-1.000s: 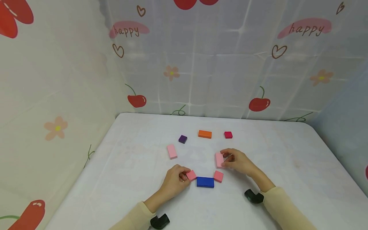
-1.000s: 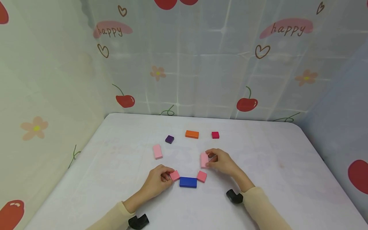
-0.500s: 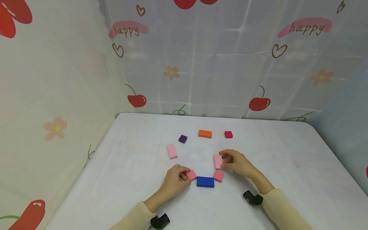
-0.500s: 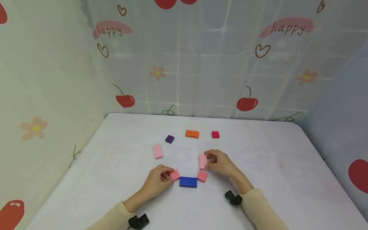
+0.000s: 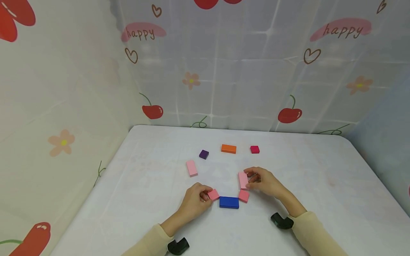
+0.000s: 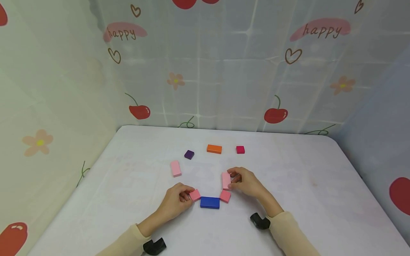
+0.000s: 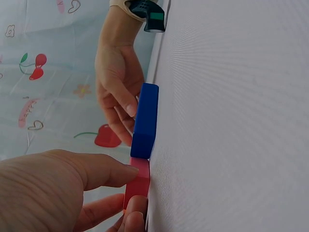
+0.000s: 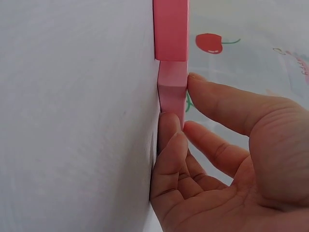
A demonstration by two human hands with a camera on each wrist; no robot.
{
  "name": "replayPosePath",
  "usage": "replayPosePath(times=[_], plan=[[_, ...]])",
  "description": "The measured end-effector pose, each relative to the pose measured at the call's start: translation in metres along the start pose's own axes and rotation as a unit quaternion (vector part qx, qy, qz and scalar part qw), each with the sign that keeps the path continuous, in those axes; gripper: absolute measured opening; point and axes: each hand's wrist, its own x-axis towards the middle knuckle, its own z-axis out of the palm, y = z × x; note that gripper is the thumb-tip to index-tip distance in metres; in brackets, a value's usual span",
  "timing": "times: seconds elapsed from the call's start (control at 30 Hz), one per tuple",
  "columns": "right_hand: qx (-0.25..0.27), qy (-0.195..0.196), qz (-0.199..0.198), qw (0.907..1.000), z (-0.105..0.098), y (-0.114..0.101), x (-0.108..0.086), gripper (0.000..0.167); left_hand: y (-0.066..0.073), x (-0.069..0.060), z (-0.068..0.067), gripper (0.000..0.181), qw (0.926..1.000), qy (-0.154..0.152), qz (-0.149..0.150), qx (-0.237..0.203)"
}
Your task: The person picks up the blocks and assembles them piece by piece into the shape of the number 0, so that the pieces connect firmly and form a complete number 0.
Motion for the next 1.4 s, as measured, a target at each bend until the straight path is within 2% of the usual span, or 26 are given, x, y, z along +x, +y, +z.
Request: replayPosePath(times=[0.3,0.53,0.8,1.1,1.27,1.4], plan=[[0.002,0.000,0.009,1.0000,0.000,0.001,0.000,0.051,0.001,0.000,0.000,0.026,1.0000,0.000,-0.004,0.001],[0.003,-0.006,-0.009,0.9999,-0.001,-0.001,-0.001,0.051,0.001,0.000,0.000,0.026,1.0000,0.002,-0.002,0.003],[-0.001,-0.001,-0.011,0.9999,-0.001,-0.002,-0.003,0.052,0.000,0.000,0.000,0.026,1.0000,0.003,-0.002,0.002],[-0.054,0.058,-0.032,0.9964,0.001,-0.001,-0.018,0.055,-0.001,0.002,0.003,0.026,0.9993,0.021,0.029,0.008],[-0.062,0.081,-0.042,0.9939,0.009,-0.005,-0.031,0.055,-0.001,0.002,0.003,0.026,0.9994,0.021,0.027,0.010],[-0.090,0.098,-0.055,0.9896,0.016,-0.008,-0.037,0.052,-0.001,0.002,0.003,0.026,0.9995,0.021,0.024,0.008]])
